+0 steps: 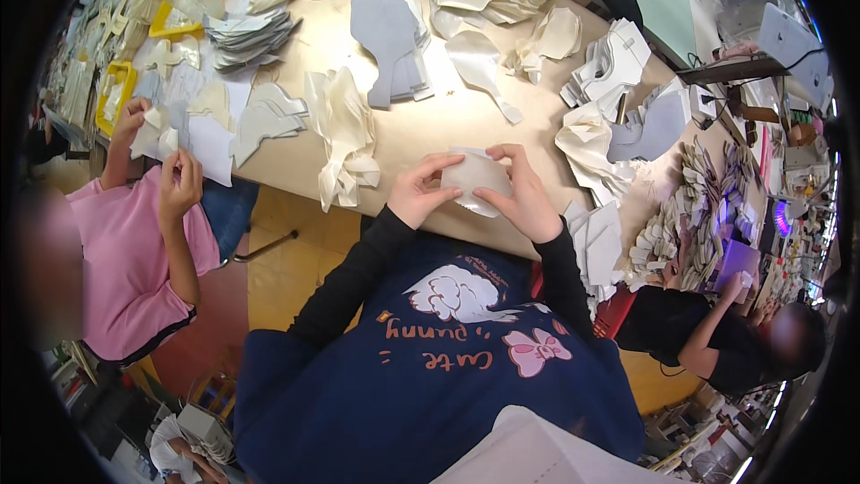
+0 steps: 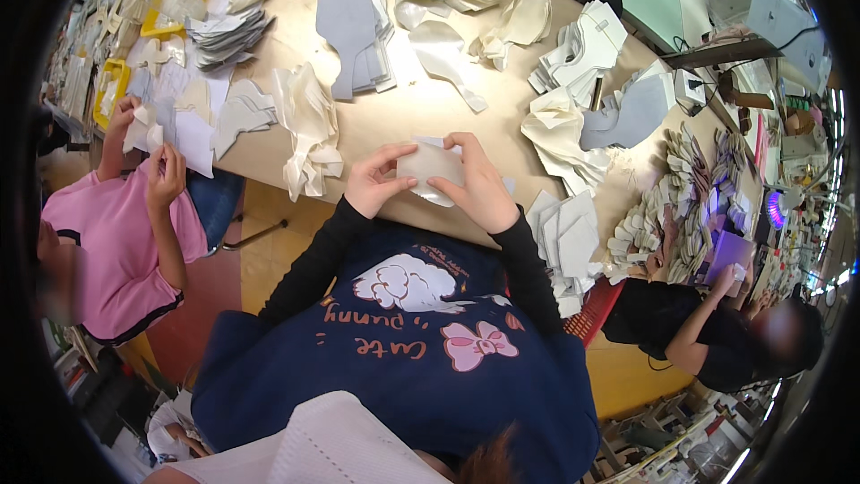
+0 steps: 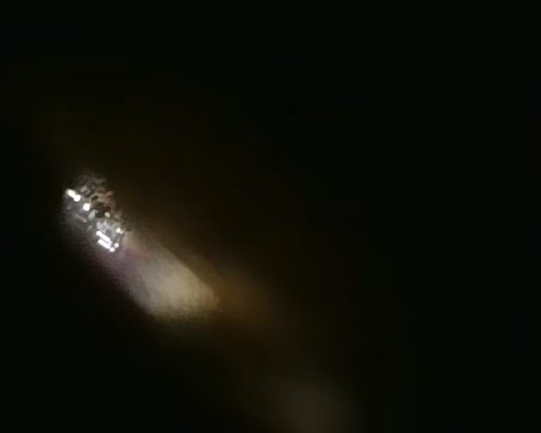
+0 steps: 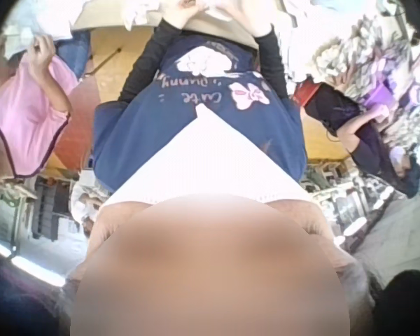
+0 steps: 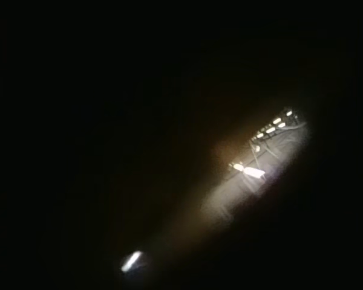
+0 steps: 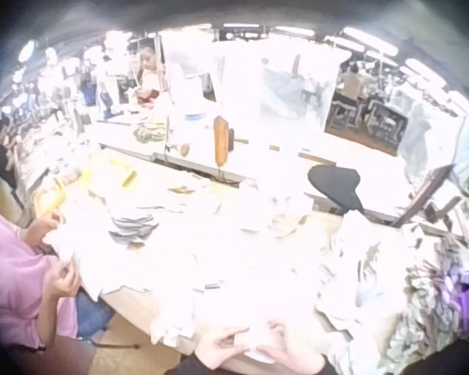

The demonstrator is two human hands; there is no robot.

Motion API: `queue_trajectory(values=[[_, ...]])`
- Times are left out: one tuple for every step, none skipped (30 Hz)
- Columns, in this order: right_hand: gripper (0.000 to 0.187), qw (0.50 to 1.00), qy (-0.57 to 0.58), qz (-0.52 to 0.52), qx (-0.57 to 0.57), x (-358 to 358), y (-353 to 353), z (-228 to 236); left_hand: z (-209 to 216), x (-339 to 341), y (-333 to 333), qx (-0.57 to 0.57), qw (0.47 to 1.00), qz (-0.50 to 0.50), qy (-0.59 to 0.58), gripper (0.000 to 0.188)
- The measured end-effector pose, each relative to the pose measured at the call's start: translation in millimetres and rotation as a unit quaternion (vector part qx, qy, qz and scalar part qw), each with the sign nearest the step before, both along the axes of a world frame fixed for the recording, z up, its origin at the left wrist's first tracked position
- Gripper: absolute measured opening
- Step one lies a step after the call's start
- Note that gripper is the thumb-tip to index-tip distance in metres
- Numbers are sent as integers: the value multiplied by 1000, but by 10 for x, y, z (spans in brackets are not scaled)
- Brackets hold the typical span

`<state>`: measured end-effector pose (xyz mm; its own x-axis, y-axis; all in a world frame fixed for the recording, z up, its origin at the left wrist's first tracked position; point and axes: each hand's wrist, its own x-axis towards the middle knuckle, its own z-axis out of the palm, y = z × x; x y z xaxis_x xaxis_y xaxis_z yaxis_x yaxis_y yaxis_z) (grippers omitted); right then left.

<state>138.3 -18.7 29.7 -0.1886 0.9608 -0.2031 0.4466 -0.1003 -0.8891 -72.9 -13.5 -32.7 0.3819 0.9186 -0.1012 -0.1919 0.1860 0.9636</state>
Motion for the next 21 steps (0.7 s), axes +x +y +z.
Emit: queue_trajectory(values=[[40, 1000, 17, -3, -11, 39, -56, -45, -12, 17, -15, 1, 1000, -5, 1, 51], [37, 999, 26, -12, -32, 77, -104, -83, -23, 28, -30, 6, 1000, -8, 11, 51], [34, 996, 10, -34, -85, 111, -152, -111, -32, 35, -45, 8, 1000, -16, 21, 51], [31, 998, 32, -7, -51, 134, -199, -131, -40, 43, -59, 11, 999, -24, 32, 51], [29, 998, 29, 5, -50, 145, -241, -147, -47, 57, -74, 4, 999, -27, 35, 51], [26, 999, 29, 17, -41, 142, -269, -166, -53, 71, -87, -2, 999, -30, 38, 50], [26, 999, 33, 7, -29, 121, -279, -196, -59, 83, -97, -13, 999, -30, 44, 50], [25, 999, 40, -4, -10, 94, -278, -228, -65, 90, -98, -3, 999, -20, 45, 48], [25, 999, 50, -6, 14, 77, -268, -259, -73, 93, -92, 2, 999, -6, 48, 46], [27, 998, 60, -19, -1, 78, -244, -288, -80, 90, -89, 1, 999, -1, 54, 44], [29, 997, 72, -23, -12, 96, -208, -316, -93, 64, -57, 54, 992, 26, 115, 43], [31, 996, 76, -37, -38, 115, -172, -342, -113, 18, 1, 102, 978, 44, 177, 41], [28, 997, 63, -39, -26, 144, -136, -363, -130, -29, 52, 150, 958, 62, 238, 40], [28, 997, 61, -29, -31, 166, -99, -387, -145, -77, 79, 198, 926, 58, 317, 39], [28, 997, 58, -22, -39, 183, -63, -408, -158, -121, 97, 244, 885, 54, 393, 38], [27, 997, 61, -12, -36, 193, -27, -429, -171, -161, 114, 293, 834, 58, 463, 38], [28, 997, 59, -3, -40, 193, 1, -450, -189, -169, 132, 260, 854, 42, 449, 39], [29, 997, 55, -2, -55, 184, 22, -471, -199, -178, 126, 261, 858, 50, 440, 39], [29, 997, 57, 4, -59, 172, 39, -492, -209, -177, 122, 249, 863, 53, 437, 39], [30, 997, 56, 11, -61, 158, 47, -511, -213, -170, 105, 239, 868, 53, 432, 38], [30, 996, 64, 12, -66, 149, 52, -528, -217, -162, 98, 233, 868, 55, 435, 39]])
